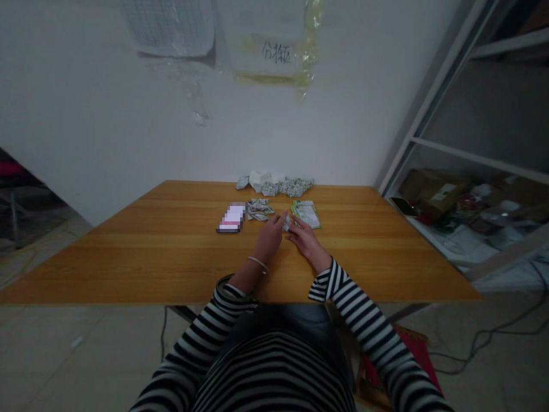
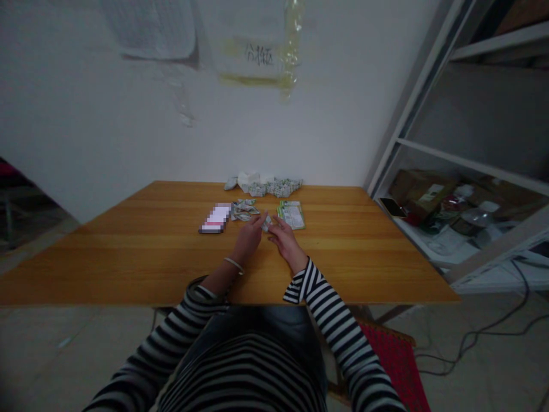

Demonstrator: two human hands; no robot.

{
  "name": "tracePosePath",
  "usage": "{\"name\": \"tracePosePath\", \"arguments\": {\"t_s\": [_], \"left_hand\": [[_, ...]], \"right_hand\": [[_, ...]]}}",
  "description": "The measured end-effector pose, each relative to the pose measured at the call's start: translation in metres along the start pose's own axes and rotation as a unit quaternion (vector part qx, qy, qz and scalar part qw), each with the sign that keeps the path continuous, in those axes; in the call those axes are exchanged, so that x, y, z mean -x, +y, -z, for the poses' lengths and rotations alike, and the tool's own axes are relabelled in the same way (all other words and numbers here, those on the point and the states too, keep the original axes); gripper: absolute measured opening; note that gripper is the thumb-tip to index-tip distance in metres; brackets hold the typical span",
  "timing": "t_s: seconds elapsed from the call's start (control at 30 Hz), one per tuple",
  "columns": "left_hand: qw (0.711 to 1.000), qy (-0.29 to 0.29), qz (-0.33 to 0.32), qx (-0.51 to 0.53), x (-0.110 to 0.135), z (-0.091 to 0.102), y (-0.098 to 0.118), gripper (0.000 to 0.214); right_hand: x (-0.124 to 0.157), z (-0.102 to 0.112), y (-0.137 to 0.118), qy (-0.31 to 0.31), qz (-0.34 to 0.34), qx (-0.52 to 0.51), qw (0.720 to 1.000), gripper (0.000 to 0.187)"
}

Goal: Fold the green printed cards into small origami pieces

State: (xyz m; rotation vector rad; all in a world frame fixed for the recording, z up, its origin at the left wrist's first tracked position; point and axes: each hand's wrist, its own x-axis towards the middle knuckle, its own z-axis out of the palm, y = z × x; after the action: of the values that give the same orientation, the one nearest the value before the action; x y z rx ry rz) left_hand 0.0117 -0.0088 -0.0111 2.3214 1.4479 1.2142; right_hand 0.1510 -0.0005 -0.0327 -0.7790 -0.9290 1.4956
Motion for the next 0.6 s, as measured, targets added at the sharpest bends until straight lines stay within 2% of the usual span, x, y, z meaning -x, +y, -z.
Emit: {"name": "tracePosePath", "arguments": {"t_s": [0.17, 0.33, 0.47, 0.6], "left_hand": [[0.999, 0.003, -0.003, 0.034, 0.002, -0.001, 0.001, 0.058], [0.991, 0.020, 0.007, 0.134, -0.001, -0.008, -0.006, 0.051], [0.972, 0.039, 0.049, 0.227, -0.009, -0.014, -0.020, 0.051], [0.952, 0.036, 0.077, 0.293, -0.013, -0.015, -0.024, 0.039]], "right_hand": [[-0.006, 0.005, 0.004, 0.019, 0.011, -0.022, 1.000, 0.047], [-0.011, 0.011, 0.004, 0.065, 0.044, -0.029, 0.996, 0.044], [-0.008, 0.007, 0.000, 0.027, 0.052, -0.014, 0.998, 0.049], [-0.003, -0.001, -0.001, -0.005, 0.065, 0.019, 0.998, 0.053]]}}
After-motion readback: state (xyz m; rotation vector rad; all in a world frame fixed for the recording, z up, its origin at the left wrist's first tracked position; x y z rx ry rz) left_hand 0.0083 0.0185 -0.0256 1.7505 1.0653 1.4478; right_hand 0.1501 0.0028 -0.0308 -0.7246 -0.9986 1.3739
